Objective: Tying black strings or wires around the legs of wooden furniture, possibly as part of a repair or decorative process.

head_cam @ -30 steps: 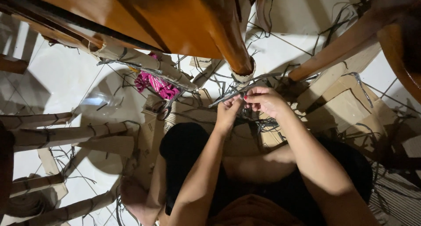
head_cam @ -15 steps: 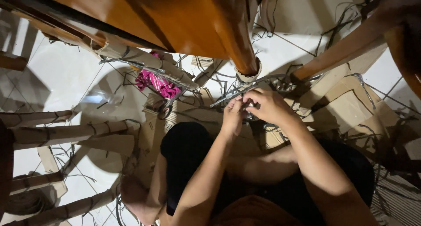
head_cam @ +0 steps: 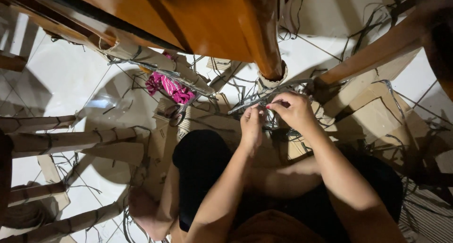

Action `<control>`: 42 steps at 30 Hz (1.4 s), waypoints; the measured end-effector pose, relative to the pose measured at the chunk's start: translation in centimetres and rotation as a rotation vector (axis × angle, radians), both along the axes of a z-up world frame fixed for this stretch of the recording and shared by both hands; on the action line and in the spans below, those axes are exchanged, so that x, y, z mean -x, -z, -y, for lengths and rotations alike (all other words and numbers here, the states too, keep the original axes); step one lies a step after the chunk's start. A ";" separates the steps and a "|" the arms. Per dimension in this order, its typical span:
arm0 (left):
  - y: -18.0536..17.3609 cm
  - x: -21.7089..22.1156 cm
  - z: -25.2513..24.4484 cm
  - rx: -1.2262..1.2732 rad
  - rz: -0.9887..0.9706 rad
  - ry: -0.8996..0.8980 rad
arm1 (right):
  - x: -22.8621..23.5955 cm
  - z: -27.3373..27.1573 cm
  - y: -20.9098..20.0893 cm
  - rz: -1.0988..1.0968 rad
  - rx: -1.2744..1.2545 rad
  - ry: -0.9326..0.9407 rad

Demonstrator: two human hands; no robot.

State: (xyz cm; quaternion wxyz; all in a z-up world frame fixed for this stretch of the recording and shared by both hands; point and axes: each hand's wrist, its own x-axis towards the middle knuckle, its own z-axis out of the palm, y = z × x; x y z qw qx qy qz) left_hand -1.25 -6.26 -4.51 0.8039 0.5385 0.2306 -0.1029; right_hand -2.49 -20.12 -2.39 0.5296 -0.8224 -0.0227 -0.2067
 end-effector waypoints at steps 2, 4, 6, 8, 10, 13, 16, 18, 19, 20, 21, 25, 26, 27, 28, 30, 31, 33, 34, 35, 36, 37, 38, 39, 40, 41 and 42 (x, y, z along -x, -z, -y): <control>0.7 0.4 0.2 0.025 0.016 -0.053 | -0.1 -0.4 0.3 -0.007 -0.037 0.025; 1.0 0.4 0.4 0.049 0.029 -0.105 | -0.1 -0.6 0.6 -0.018 -0.074 0.051; 0.8 0.2 0.6 -0.016 0.031 -0.138 | -0.1 -0.7 1.0 -0.036 -0.107 0.137; 0.9 -0.9 1.0 -0.022 0.026 -0.145 | -0.3 0.1 2.0 -0.046 -0.079 0.187; 1.6 -1.7 1.3 -0.023 0.023 -0.146 | -0.6 1.0 3.0 -0.053 -0.047 0.242; 2.6 -2.5 1.8 -0.043 0.076 -0.152 | -1.3 2.1 4.1 -0.019 -0.005 0.344; 2.7 -2.7 0.5 -0.114 0.089 -0.106 | -0.9 1.9 3.6 -0.031 -0.012 0.354; 4.2 -3.0 -1.2 -0.218 0.152 0.093 | -0.2 2.3 1.2 -0.139 -0.129 0.224; 3.6 -3.4 -2.1 -0.217 0.148 0.099 | -0.2 2.7 1.8 -0.143 -0.128 0.230; 3.1 -3.5 -3.1 -0.298 0.178 0.256 | 0.2 3.0 2.4 -0.261 -0.093 0.184; 2.6 -3.6 -4.1 -0.376 0.209 0.414 | 0.5 3.4 3.1 -0.378 -0.059 0.139; -0.9 -1.9 -9.5 -0.675 0.336 0.781 | 3.1 4.6 5.4 -0.533 0.019 0.080; -1.4 -1.3 -10.7 -0.707 0.315 0.839 | 3.3 5.0 6.6 -0.631 0.102 0.116; -2.0 -0.7 -12.1 -0.739 0.294 0.897 | 3.6 5.3 7.8 -0.729 0.186 0.153; -2.2 -0.2 -12.6 -0.727 0.298 0.894 | 3.9 5.6 8.5 -0.729 0.198 0.156; -2.4 1.0 -13.6 -0.861 0.358 1.089 | 4.8 6.2 10.1 -0.846 0.329 0.332; -2.0 1.4 -13.5 -0.848 0.361 1.089 | 5.5 6.7 10.1 -0.848 0.341 0.338; -1.1 2.2 -13.0 -0.838 0.299 1.177 | 6.6 8.1 9.9 -0.890 0.479 0.442; -1.2 2.0 -13.5 -0.826 0.306 1.177 | 7.3 7.7 9.7 -0.890 0.489 0.450; -1.3 1.8 -13.8 -0.871 0.272 1.288 | 7.9 7.4 9.5 -0.938 0.521 0.465; -1.3 1.7 -14.3 -0.917 0.235 1.401 | 8.7 7.0 9.4 -0.987 0.550 0.479; -2.3 1.4 -14.1 -0.907 0.241 1.403 | 8.7 6.5 9.7 -0.990 0.558 0.486; -3.3 1.2 -13.9 -0.784 0.232 1.378 | 8.8 6.0 10.1 -1.087 0.541 0.472; -4.3 0.9 -13.7 -0.662 0.222 1.350 | 8.9 5.6 10.4 -1.183 0.522 0.458; -3.3 0.6 -13.8 -0.654 0.229 1.349 | 8.6 4.9 10.3 -1.181 0.530 0.464; -2.4 0.2 -13.9 -0.651 0.236 1.345 | 8.2 4.3 10.1 -1.227 0.531 0.468; -1.5 -0.2 -14.1 -0.651 0.240 1.342 | 7.8 3.5 10.1 -1.274 0.529 0.470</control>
